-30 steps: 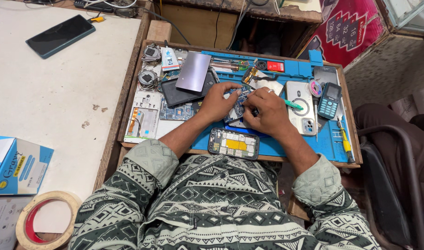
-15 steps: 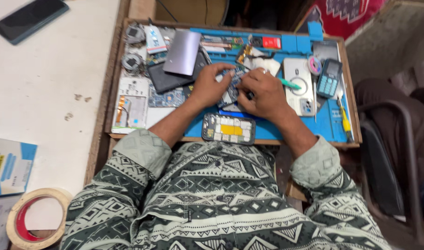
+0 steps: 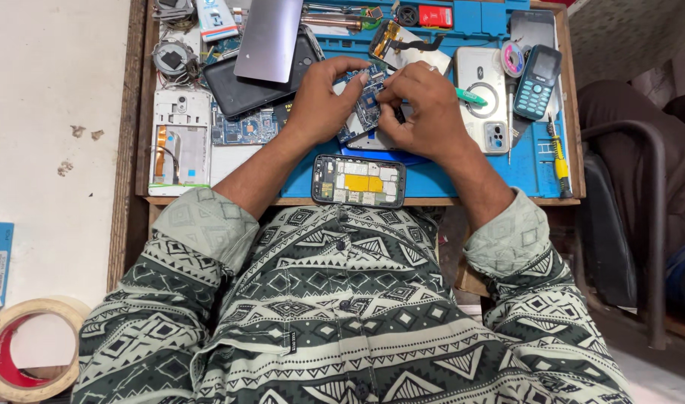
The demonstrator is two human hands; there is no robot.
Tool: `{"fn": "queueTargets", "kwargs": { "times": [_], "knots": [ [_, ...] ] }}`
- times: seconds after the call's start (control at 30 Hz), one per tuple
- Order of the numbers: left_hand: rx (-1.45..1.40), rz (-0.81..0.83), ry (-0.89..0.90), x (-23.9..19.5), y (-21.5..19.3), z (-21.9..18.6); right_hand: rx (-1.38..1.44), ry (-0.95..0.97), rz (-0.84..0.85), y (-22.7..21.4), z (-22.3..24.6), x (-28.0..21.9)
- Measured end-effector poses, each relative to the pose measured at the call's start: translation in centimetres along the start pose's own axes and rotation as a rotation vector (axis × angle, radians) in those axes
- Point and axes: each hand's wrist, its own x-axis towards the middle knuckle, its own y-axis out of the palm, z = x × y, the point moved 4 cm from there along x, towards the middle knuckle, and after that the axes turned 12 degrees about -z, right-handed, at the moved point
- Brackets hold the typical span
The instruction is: The person works on a disassembled mobile phone, handling the motherboard and battery. They move parts on the workbench, then insert the motherboard into the phone chassis and connect internal cables.
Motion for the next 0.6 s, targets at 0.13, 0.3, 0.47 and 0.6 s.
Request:
{"fn": "queueTargets", "kwargs": {
  "times": [0.13,0.3,0.47,0.6],
  "knots": [
    [0.033,-0.001,-0.071,-0.08,-0.15,0.01,-0.017,-0.013,0.009,0.18,0.31,0.13],
    [0.045,-0.008,-0.04,-0.15,-0.19,0.0,-0.04,-0.046,0.042,0.26,0.74,0.03],
    [0.05,-0.007,0.019,-0.1,-0.24,-0.04,-0.045,-0.022,0.023,0.17,0.61,0.15],
    [0.057,-0.003,0.008,-0.25,-0.17,0.14,-0.06,-0.05,0.028,0.21,0.63,-0.02]
  ]
}}
